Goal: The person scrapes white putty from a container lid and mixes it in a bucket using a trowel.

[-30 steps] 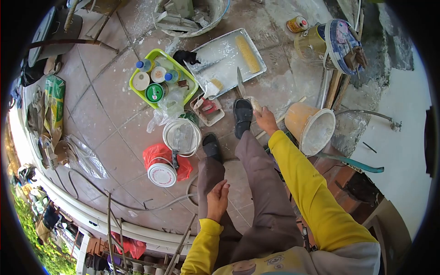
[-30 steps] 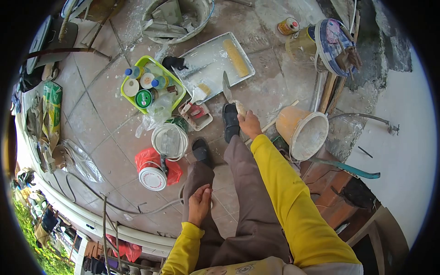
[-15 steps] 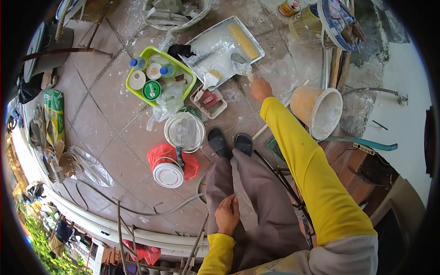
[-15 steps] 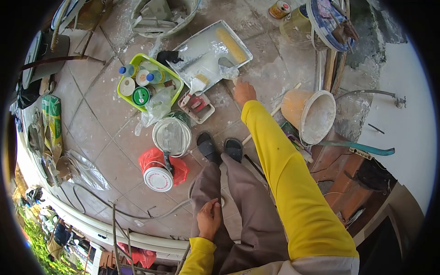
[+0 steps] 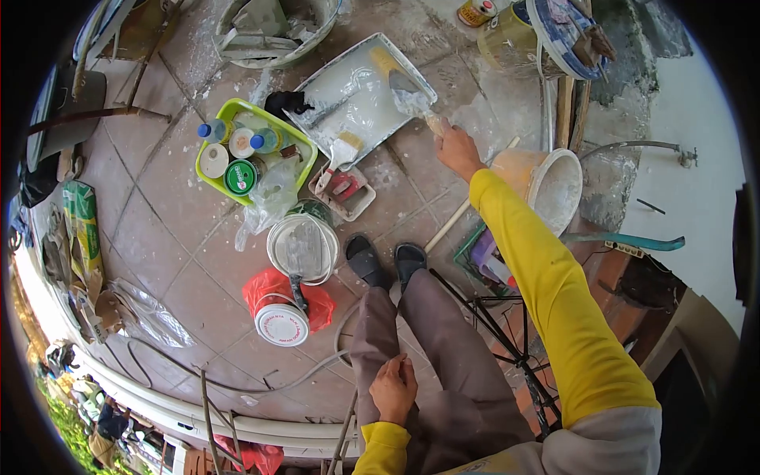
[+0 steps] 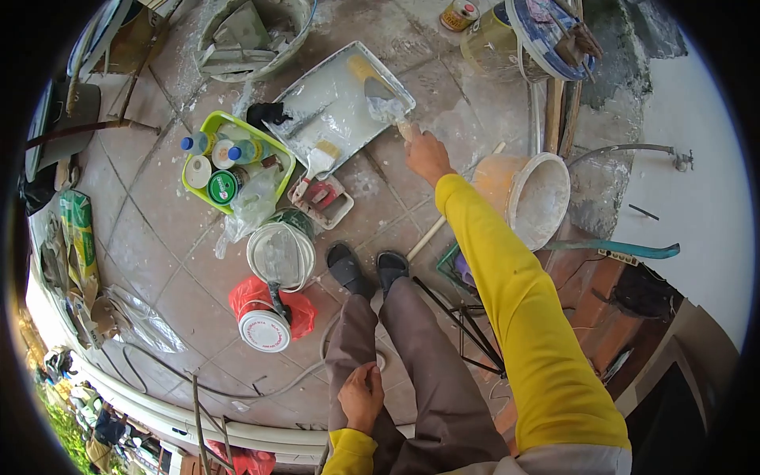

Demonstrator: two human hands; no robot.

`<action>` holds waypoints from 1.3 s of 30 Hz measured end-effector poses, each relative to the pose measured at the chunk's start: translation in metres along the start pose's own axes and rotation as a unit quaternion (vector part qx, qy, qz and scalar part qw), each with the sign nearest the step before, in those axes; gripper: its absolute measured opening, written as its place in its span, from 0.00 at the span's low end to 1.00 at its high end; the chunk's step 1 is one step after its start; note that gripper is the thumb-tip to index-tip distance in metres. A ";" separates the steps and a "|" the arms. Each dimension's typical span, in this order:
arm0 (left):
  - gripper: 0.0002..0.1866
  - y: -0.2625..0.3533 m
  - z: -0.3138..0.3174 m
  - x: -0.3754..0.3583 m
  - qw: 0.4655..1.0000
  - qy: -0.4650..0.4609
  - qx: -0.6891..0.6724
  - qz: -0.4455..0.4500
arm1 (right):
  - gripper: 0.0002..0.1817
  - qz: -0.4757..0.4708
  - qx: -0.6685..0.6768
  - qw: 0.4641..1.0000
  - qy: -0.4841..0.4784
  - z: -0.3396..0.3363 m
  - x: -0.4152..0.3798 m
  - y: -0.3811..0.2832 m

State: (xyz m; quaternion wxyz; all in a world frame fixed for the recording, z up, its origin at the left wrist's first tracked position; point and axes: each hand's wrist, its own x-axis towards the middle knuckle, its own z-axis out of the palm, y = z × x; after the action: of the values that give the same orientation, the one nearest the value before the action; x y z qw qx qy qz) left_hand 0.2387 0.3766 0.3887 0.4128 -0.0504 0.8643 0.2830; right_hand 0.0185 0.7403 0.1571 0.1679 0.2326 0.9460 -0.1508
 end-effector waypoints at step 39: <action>0.08 0.005 -0.017 0.021 0.999 -0.019 0.017 -0.020 | 0.23 0.036 0.044 0.997 -0.045 0.029 0.038 -0.014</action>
State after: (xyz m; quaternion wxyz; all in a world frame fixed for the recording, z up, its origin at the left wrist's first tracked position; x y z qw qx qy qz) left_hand 0.2119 0.3743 0.3841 0.4359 -0.0554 0.8596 0.2608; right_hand -0.0128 0.7327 0.1188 0.2057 0.2669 0.9208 -0.1962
